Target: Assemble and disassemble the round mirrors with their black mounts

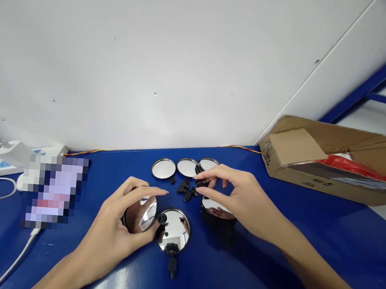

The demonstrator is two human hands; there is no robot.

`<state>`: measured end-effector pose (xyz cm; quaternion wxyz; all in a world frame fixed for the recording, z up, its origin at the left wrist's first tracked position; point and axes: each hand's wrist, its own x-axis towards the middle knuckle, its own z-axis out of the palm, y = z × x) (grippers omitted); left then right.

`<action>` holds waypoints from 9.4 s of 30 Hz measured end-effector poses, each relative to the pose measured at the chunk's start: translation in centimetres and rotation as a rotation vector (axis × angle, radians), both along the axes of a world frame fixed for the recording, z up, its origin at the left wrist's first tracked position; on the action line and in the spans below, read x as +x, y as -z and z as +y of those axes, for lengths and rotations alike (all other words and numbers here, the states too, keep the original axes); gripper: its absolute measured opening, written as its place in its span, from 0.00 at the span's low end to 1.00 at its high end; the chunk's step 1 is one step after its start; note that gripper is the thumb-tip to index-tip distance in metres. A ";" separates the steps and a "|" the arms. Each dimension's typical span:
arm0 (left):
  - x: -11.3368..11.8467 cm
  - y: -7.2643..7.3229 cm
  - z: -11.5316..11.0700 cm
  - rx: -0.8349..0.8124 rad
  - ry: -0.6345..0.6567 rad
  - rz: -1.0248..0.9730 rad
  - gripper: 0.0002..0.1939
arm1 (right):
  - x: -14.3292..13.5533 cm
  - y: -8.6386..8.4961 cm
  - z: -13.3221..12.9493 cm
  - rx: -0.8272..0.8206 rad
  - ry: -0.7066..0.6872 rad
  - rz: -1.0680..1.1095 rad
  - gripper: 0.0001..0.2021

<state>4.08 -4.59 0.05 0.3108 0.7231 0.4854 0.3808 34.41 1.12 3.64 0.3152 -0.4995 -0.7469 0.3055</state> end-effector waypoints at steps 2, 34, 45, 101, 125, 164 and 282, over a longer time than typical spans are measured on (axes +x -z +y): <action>0.0 0.1 0.1 -0.009 -0.031 0.000 0.25 | 0.1 0.6 0.4 -0.051 -0.009 -0.020 0.07; 1.1 0.2 -0.9 0.052 -0.122 0.052 0.30 | -1.7 -0.2 -1.9 0.150 -0.277 0.063 0.10; 2.5 -0.3 -1.8 -0.131 -0.032 -0.170 0.36 | -2.9 -0.1 -4.7 0.630 -0.493 -0.037 0.05; 1.1 0.9 -1.1 -0.171 -0.087 -0.030 0.25 | 2.1 4.2 4.5 0.297 0.134 -0.301 0.05; 1.1 0.9 -0.9 -0.160 -0.078 -0.030 0.24 | 2.1 4.4 4.5 0.327 0.104 -0.288 0.08; 1.1 0.5 -1.3 -0.254 -0.024 -0.010 0.22 | 4.1 4.2 6.4 0.123 0.092 -0.386 0.21; 1.8 -1.0 -2.2 -0.109 0.246 0.159 0.11 | -3.6 0.7 -5.0 0.627 -0.584 -0.358 0.20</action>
